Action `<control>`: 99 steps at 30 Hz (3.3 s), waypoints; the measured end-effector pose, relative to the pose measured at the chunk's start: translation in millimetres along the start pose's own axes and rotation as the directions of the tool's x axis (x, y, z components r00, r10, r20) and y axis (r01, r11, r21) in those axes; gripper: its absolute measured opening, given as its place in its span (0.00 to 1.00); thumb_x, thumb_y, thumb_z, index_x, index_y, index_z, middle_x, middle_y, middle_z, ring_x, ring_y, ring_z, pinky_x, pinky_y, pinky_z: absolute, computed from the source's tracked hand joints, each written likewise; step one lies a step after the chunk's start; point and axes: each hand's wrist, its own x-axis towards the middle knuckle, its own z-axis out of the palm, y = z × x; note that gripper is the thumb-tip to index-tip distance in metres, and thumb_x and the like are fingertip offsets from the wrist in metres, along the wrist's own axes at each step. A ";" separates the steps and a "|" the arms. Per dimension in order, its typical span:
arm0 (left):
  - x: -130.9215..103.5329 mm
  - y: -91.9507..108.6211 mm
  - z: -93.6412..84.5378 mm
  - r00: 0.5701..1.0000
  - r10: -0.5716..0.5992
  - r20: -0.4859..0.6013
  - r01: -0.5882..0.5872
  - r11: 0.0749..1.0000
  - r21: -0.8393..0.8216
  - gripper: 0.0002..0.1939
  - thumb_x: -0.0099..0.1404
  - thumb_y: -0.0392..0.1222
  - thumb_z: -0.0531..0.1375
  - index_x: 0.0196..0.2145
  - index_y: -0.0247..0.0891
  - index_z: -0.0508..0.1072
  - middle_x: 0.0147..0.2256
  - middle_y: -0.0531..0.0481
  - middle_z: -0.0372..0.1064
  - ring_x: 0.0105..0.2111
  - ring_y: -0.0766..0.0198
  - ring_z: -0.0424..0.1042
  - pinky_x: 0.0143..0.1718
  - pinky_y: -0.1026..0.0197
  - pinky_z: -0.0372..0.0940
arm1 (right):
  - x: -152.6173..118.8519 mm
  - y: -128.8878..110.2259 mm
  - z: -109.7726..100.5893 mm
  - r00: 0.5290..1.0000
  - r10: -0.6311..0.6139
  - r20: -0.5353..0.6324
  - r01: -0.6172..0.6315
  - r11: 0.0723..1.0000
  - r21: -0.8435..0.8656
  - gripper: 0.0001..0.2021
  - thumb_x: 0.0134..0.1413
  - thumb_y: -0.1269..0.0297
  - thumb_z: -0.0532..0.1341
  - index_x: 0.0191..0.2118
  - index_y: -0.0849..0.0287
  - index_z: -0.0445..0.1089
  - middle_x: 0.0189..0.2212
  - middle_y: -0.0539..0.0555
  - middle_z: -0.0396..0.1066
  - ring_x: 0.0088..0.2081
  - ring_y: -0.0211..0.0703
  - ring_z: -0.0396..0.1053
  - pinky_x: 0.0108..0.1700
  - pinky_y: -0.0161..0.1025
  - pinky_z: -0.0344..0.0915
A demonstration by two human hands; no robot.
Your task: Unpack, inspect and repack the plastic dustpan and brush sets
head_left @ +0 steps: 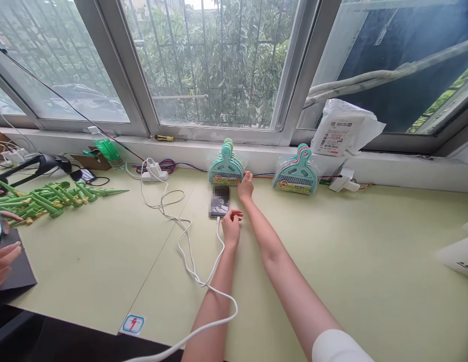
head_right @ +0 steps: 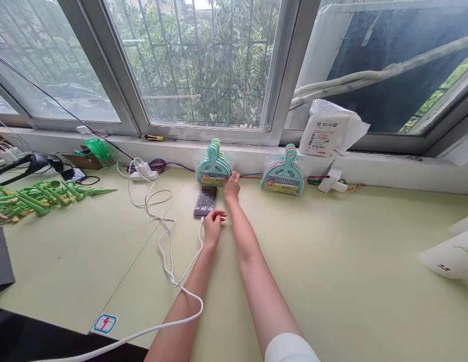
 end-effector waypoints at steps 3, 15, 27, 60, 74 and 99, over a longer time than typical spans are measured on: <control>0.3 0.1 0.4 1.000 0.002 0.003 -0.002 1.000 0.001 0.11 0.55 0.33 0.49 0.30 0.38 0.71 0.31 0.47 0.73 0.29 0.65 0.70 0.33 0.62 0.64 | -1.7 -1.1 3.6 0.996 0.026 -0.089 -0.026 1.000 -0.004 0.16 0.55 0.61 0.55 0.49 0.59 0.56 0.49 0.63 0.57 0.50 0.53 0.59 0.41 0.43 0.63; 3.9 -2.8 1.3 1.000 0.008 0.005 -0.008 1.000 0.007 0.11 0.55 0.33 0.49 0.30 0.38 0.71 0.30 0.48 0.73 0.28 0.65 0.70 0.34 0.61 0.64 | -3.5 -3.8 -11.9 0.994 -0.050 -0.092 0.043 0.996 -0.077 0.19 0.59 0.53 0.49 0.52 0.59 0.56 0.52 0.63 0.59 0.53 0.51 0.56 0.48 0.45 0.54; 1.1 3.7 0.6 0.999 -0.025 0.021 0.024 0.999 0.043 0.11 0.57 0.33 0.49 0.31 0.37 0.71 0.31 0.48 0.73 0.29 0.67 0.70 0.34 0.63 0.63 | 21.3 -16.4 -18.9 0.999 0.029 -0.032 -0.033 0.989 -0.144 0.14 0.62 0.53 0.48 0.38 0.58 0.62 0.37 0.54 0.70 0.38 0.44 0.66 0.45 0.41 0.51; 7.9 -5.6 4.4 0.999 0.015 0.042 -0.019 0.995 0.098 0.12 0.56 0.37 0.50 0.32 0.37 0.73 0.31 0.48 0.74 0.29 0.65 0.71 0.36 0.60 0.65 | 48.1 160.6 -215.2 0.860 0.437 -0.264 -0.494 0.844 -0.210 0.11 0.52 0.64 0.57 0.43 0.57 0.61 0.42 0.59 0.68 0.48 0.52 0.63 0.47 0.50 0.57; 10.9 -7.5 6.8 0.996 0.021 0.089 -0.027 0.998 0.065 0.09 0.56 0.39 0.54 0.33 0.36 0.73 0.30 0.47 0.72 0.28 0.65 0.70 0.35 0.62 0.64 | 30.8 143.4 -237.0 0.880 0.335 -0.337 -0.377 0.924 -0.065 0.07 0.60 0.68 0.45 0.42 0.58 0.56 0.35 0.57 0.68 0.35 0.44 0.67 0.38 0.39 0.60; -47.0 4.1 79.4 0.930 -0.188 0.315 0.333 0.790 -0.514 0.19 0.54 0.36 0.63 0.44 0.34 0.69 0.39 0.44 0.73 0.35 0.63 0.74 0.40 0.59 0.70 | -150.8 89.2 -273.3 0.986 0.055 0.158 -0.057 0.998 0.006 0.18 0.61 0.53 0.49 0.36 0.59 0.71 0.27 0.53 0.73 0.30 0.41 0.69 0.38 0.35 0.63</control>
